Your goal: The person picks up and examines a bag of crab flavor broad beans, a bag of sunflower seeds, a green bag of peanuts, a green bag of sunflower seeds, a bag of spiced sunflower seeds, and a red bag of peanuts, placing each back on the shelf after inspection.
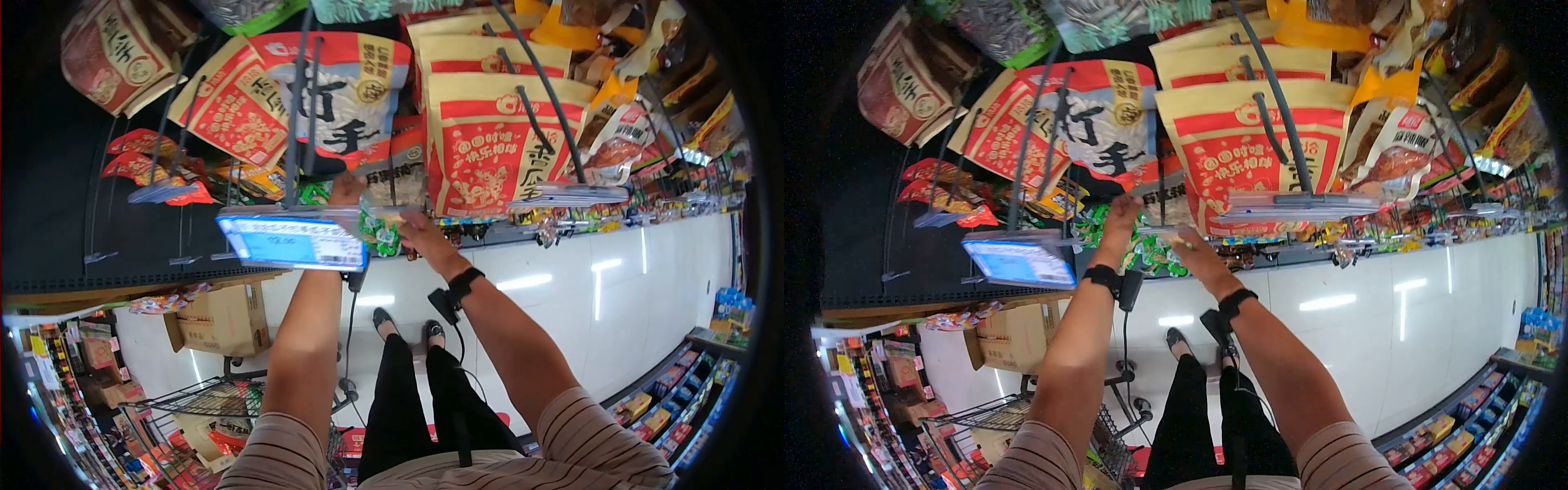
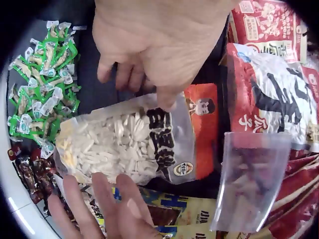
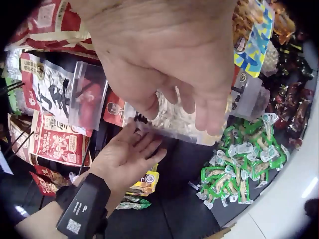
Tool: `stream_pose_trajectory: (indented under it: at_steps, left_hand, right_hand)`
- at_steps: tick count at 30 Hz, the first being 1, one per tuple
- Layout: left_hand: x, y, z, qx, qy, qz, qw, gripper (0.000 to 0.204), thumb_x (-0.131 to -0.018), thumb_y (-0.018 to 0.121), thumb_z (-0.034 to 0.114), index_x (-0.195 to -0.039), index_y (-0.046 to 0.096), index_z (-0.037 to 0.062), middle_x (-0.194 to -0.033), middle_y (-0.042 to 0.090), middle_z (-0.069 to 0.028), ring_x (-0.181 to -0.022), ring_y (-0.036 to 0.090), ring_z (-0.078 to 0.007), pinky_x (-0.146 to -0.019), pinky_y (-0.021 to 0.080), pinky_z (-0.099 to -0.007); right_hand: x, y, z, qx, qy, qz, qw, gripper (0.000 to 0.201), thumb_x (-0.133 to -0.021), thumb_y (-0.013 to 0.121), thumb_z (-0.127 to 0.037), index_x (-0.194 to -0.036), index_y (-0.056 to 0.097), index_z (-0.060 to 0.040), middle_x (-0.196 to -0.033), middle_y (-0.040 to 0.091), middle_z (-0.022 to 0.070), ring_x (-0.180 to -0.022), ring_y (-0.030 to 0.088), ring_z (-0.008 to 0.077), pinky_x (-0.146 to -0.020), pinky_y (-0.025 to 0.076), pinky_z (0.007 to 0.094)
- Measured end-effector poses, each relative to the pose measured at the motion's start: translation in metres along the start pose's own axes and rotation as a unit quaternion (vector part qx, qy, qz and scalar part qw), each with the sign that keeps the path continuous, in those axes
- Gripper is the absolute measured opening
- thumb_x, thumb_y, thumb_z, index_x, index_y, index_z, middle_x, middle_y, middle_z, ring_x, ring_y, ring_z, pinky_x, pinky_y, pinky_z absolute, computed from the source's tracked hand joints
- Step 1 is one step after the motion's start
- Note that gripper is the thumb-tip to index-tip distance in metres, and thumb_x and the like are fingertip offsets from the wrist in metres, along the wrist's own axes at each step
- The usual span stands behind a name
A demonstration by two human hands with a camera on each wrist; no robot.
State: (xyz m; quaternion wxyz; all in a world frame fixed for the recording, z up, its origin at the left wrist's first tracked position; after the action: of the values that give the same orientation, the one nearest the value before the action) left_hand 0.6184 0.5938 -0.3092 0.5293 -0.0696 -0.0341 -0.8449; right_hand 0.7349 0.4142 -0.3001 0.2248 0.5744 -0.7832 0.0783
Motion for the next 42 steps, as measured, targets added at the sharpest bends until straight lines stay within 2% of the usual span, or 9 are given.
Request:
stream_pose_trajectory:
  at_steps: [1, 4, 6, 8, 14, 15, 21, 31, 42]
  left_hand:
    - [-0.002, -0.010, -0.040, 0.078, -0.046, -0.030, 0.995, 0.030, -0.093, 0.067, 0.030, -0.110, 0.058, 0.0067, -0.102, 0.061, -0.0010, -0.100, 0.054, -0.0125, -0.092, 0.042, -0.0285]
    - [0.044, -0.024, -0.044, -0.103, 0.067, -0.033, 0.992, 0.026, -0.093, 0.065, 0.027, -0.111, 0.059, 0.0091, -0.103, 0.062, -0.0028, -0.094, 0.056, -0.0131, -0.087, 0.045, -0.0281]
    - [0.106, -0.012, 0.003, -0.030, -0.088, -0.014, 0.996, 0.028, -0.094, 0.064, 0.027, -0.116, 0.058, 0.0105, -0.109, 0.062, -0.0035, -0.096, 0.060, -0.0143, -0.084, 0.048, -0.0314]
    - [0.169, -0.014, -0.003, -0.029, -0.179, -0.006, 0.983, 0.032, -0.095, 0.062, 0.030, -0.120, 0.056, 0.0112, -0.113, 0.062, -0.0041, -0.100, 0.064, -0.0168, -0.082, 0.050, -0.0334]
    - [0.377, -0.024, -0.008, 0.104, -0.273, -0.031, 0.956, 0.037, -0.093, 0.064, 0.040, -0.107, 0.059, 0.0068, -0.094, 0.063, -0.0007, -0.083, 0.062, -0.0121, -0.069, 0.047, -0.0283]
    - [0.409, -0.031, -0.009, 0.101, -0.325, -0.023, 0.940, 0.036, -0.094, 0.063, 0.038, -0.112, 0.059, 0.0070, -0.098, 0.065, -0.0038, -0.090, 0.063, -0.0124, -0.078, 0.049, -0.0261]
    - [0.555, -0.089, 0.001, 0.097, -0.321, 0.154, 0.929, 0.034, -0.096, 0.062, 0.033, -0.109, 0.059, 0.0017, -0.092, 0.066, -0.0058, -0.084, 0.065, -0.0137, -0.076, 0.051, -0.0257]
    - [0.671, -0.153, -0.003, 0.193, -0.238, 0.340, 0.889, 0.022, -0.095, 0.061, 0.026, -0.093, 0.060, 0.0046, -0.075, 0.064, -0.0029, -0.067, 0.062, -0.0106, -0.062, 0.051, -0.0241]
    - [0.768, -0.306, -0.051, 0.094, -0.302, 0.415, 0.853, 0.030, -0.095, 0.056, 0.027, -0.097, 0.061, -0.0019, -0.075, 0.066, -0.0080, -0.067, 0.065, -0.0176, -0.063, 0.052, -0.0296]
  right_hand:
    - [0.014, 0.002, 0.000, -0.022, 0.004, 0.005, 1.000, 0.060, -0.095, 0.060, -0.029, -0.146, 0.039, -0.0060, -0.127, 0.058, 0.0082, -0.105, 0.058, 0.0185, -0.085, 0.048, 0.0296]
    - [0.051, 0.004, 0.021, -0.060, 0.039, -0.012, 0.997, 0.056, -0.095, 0.061, -0.030, -0.143, 0.043, -0.0063, -0.123, 0.059, 0.0063, -0.105, 0.059, 0.0183, -0.086, 0.049, 0.0322]
    - [0.075, 0.009, 0.030, -0.050, 0.079, -0.056, 0.994, 0.054, -0.096, 0.061, -0.031, -0.141, 0.045, -0.0066, -0.125, 0.059, 0.0076, -0.107, 0.060, 0.0202, -0.088, 0.050, 0.0354]
    - [0.116, 0.019, 0.048, -0.012, 0.149, -0.122, 0.981, 0.052, -0.096, 0.061, -0.033, -0.138, 0.046, -0.0063, -0.130, 0.056, 0.0111, -0.113, 0.061, 0.0242, -0.092, 0.051, 0.0400]
    - [0.203, 0.048, 0.059, 0.017, 0.233, -0.254, 0.938, 0.029, -0.095, 0.060, -0.025, -0.116, 0.058, -0.0041, -0.104, 0.067, 0.0114, -0.092, 0.069, 0.0247, -0.078, 0.057, 0.0348]
    - [0.209, 0.055, 0.054, 0.052, 0.226, -0.253, 0.939, 0.031, -0.095, 0.059, -0.028, -0.115, 0.058, -0.0036, -0.104, 0.067, 0.0124, -0.091, 0.069, 0.0242, -0.078, 0.056, 0.0350]
    - [0.220, 0.104, 0.058, 0.145, 0.225, -0.272, 0.924, 0.026, -0.095, 0.060, -0.026, -0.105, 0.060, -0.0015, -0.093, 0.067, 0.0131, -0.082, 0.069, 0.0228, -0.076, 0.057, 0.0345]
    - [0.280, 0.235, 0.043, 0.208, 0.189, -0.418, 0.864, 0.028, -0.097, 0.052, -0.021, -0.116, 0.057, -0.0013, -0.093, 0.067, 0.0121, -0.083, 0.068, 0.0200, -0.077, 0.058, 0.0346]
    - [0.319, 0.334, 0.075, 0.234, 0.220, -0.431, 0.843, 0.029, -0.099, 0.051, -0.024, -0.117, 0.058, -0.0019, -0.101, 0.066, 0.0139, -0.087, 0.068, 0.0207, -0.078, 0.057, 0.0342]
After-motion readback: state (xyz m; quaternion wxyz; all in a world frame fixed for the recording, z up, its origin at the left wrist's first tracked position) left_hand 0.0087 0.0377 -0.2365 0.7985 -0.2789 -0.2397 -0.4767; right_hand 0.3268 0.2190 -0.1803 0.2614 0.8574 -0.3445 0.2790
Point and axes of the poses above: each hand's wrist, its own x-axis away from the middle knuckle, its own y-axis out of the palm, z = x × y, the point moved 7 cm from there along -x, towards the middle knuckle
